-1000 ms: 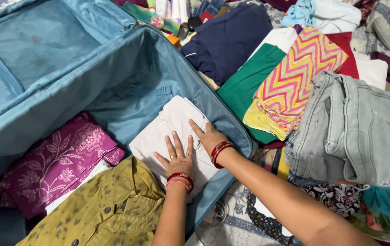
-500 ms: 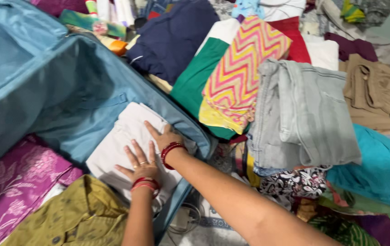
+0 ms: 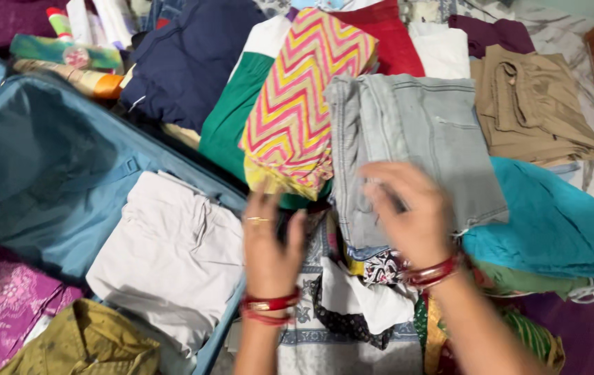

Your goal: The person folds and places various clothing items into an open blue suitcase on a bed. They handle shirts, pants, and other garments one by one, arranging them neatly inside the suitcase.

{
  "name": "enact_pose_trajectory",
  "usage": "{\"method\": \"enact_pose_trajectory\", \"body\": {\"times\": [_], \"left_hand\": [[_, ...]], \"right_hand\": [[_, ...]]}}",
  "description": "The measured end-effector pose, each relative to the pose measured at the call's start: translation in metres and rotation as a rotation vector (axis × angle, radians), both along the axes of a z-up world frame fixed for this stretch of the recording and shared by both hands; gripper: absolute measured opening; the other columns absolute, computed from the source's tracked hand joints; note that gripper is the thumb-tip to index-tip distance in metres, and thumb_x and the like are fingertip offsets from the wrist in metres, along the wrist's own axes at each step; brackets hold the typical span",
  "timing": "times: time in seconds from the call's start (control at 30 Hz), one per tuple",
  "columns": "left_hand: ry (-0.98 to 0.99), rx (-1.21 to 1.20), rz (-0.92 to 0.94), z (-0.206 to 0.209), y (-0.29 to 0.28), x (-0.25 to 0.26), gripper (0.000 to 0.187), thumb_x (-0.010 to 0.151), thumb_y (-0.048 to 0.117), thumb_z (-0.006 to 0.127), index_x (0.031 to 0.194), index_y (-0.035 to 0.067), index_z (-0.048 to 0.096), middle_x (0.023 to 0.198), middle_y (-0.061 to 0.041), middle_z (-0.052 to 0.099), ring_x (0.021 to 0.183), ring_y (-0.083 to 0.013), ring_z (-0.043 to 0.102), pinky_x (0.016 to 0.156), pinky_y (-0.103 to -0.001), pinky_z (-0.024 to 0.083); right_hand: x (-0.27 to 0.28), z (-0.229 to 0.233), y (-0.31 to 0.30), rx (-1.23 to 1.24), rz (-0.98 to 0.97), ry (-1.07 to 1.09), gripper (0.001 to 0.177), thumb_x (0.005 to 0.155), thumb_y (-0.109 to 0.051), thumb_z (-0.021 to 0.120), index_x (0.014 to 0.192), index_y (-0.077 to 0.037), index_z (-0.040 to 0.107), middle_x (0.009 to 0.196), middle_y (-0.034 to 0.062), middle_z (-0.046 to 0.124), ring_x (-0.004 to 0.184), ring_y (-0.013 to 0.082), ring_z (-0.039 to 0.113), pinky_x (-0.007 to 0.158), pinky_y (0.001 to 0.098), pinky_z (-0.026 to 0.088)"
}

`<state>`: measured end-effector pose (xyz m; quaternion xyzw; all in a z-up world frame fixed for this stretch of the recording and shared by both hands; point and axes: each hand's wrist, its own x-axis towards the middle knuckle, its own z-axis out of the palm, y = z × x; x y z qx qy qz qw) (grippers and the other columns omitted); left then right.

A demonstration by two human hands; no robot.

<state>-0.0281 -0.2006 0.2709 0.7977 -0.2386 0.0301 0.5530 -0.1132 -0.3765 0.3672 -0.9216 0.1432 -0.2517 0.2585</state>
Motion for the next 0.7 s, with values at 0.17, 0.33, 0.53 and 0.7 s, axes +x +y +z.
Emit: {"method": "enact_pose_trajectory", "body": {"times": [0.17, 0.33, 0.53, 0.7], "left_hand": [[0.358, -0.215, -0.114, 0.002, -0.075, -0.024, 0.041, 0.090, 0.021, 0.074, 0.126, 0.003, 0.065, 0.130, -0.014, 0.065, 0.119, -0.0320, 0.067, 0.095, -0.040, 0.058], [0.322, -0.149, -0.112, -0.005, -0.125, -0.020, 0.063, 0.087, 0.037, 0.079, 0.129, -0.005, 0.059, 0.126, -0.022, 0.062, 0.115, -0.0364, 0.062, 0.098, -0.044, 0.053], [0.183, 0.150, -0.068, 0.007, -0.158, -0.021, 0.091, 0.083, 0.057, 0.079, 0.135, -0.013, 0.055, 0.127, -0.031, 0.056, 0.122, -0.0499, 0.050, 0.108, -0.054, 0.038], [0.326, 0.134, -0.085, 0.018, -0.167, -0.022, 0.100, 0.084, 0.058, 0.076, 0.143, -0.016, 0.044, 0.133, -0.034, 0.047, 0.124, -0.0514, 0.050, 0.107, -0.051, 0.042]], "right_hand": [[-0.058, -0.027, -0.155, 0.009, -0.263, 0.041, 0.023, 0.101, -0.014, 0.072, 0.122, -0.005, 0.074, 0.120, 0.0098, 0.075, 0.108, 0.0197, 0.070, 0.096, 0.0319, 0.055], [-0.083, -0.083, -0.288, 0.405, -0.363, 0.192, 0.052, 0.095, -0.024, 0.077, 0.138, 0.000, 0.062, 0.125, 0.0126, 0.070, 0.114, 0.0162, 0.067, 0.093, 0.0288, 0.055], [-0.089, -0.111, -0.328, 0.670, -0.476, 0.504, 0.051, 0.094, -0.041, 0.073, 0.132, -0.007, 0.067, 0.115, -0.0014, 0.069, 0.096, 0.0059, 0.061, 0.073, 0.0223, 0.049], [-0.089, -0.100, -0.320, 0.820, -0.589, 0.556, 0.048, 0.098, -0.044, 0.074, 0.128, -0.007, 0.072, 0.094, -0.0005, 0.061, 0.066, 0.0144, 0.039, 0.049, 0.0287, 0.027]]}}
